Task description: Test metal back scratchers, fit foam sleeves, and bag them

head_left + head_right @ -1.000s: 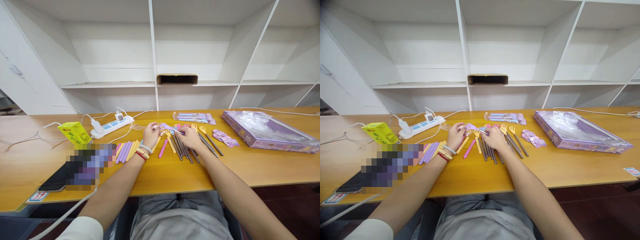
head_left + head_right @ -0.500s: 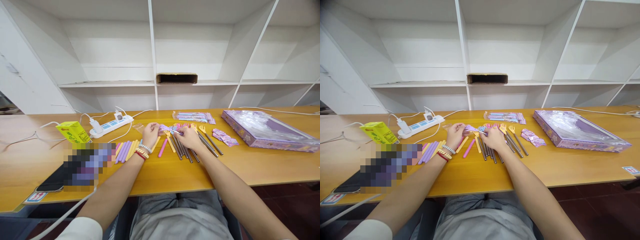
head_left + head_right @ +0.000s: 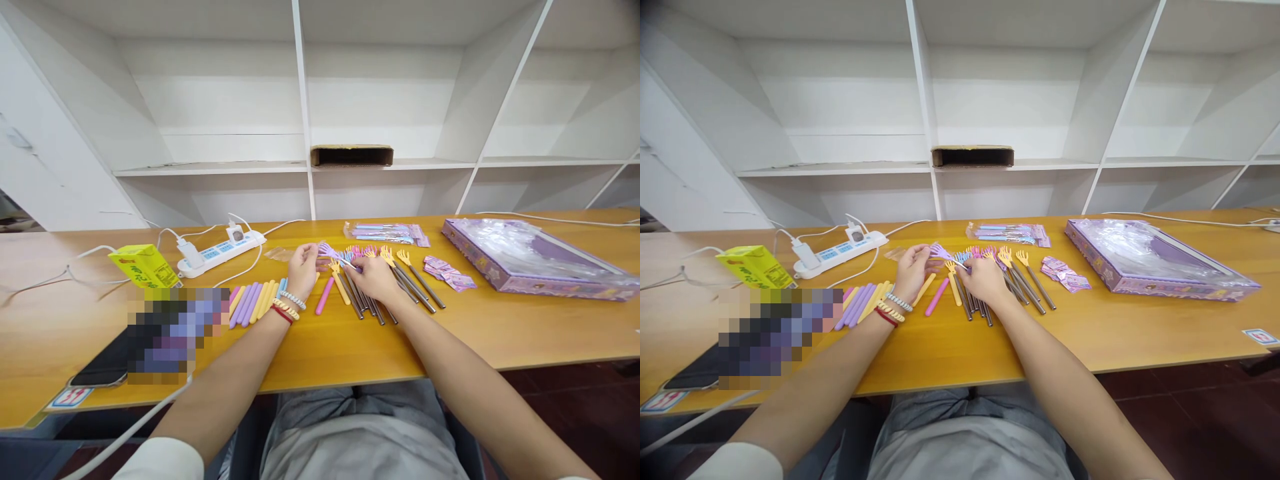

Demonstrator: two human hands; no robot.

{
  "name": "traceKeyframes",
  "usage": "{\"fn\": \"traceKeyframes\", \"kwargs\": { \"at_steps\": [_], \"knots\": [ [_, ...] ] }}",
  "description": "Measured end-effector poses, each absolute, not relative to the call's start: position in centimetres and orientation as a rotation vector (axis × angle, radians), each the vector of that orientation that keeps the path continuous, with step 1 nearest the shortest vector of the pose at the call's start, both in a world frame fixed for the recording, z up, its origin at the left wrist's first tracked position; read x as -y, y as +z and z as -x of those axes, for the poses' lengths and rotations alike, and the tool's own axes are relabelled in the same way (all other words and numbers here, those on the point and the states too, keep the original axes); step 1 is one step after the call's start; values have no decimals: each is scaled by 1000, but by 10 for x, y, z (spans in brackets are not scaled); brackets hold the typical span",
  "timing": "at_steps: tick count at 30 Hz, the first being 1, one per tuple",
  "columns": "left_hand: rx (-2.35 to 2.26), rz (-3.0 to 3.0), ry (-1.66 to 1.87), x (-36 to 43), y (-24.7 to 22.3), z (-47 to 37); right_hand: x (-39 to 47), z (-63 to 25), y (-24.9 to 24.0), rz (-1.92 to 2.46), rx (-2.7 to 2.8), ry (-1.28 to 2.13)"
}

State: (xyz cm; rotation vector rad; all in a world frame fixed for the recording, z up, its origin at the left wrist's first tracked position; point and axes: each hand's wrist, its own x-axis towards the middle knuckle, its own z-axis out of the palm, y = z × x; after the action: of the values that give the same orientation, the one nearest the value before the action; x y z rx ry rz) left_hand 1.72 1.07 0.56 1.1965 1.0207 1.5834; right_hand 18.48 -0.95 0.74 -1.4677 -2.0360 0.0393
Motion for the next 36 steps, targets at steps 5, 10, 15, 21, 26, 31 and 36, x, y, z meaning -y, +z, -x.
{"fn": "traceKeyframes", "kwargs": {
  "at_steps": [5,10,15,21,26,31,36],
  "knots": [
    [-1064,-1092,1703,-16,4,-12,13,-182,8,1361,2090,27],
    [-1061,-974,1715,-17,6,-9,14,-180,7,1329,2093,3],
    [-1029,-805,1619,-14,11,-11,14,-180,7,1339,2099,-16],
    [-1031,-678,1571,-16,11,-10,14,-179,7,1311,2067,-62],
    [-1066,-709,1416,-12,14,-9,14,-180,6,1298,2051,-78],
    [-999,-724,1310,-9,16,-10,13,-180,4,1263,2053,-74],
    [-854,-708,1525,-9,18,-11,13,-179,4,1243,2071,-53]
  ]
}}
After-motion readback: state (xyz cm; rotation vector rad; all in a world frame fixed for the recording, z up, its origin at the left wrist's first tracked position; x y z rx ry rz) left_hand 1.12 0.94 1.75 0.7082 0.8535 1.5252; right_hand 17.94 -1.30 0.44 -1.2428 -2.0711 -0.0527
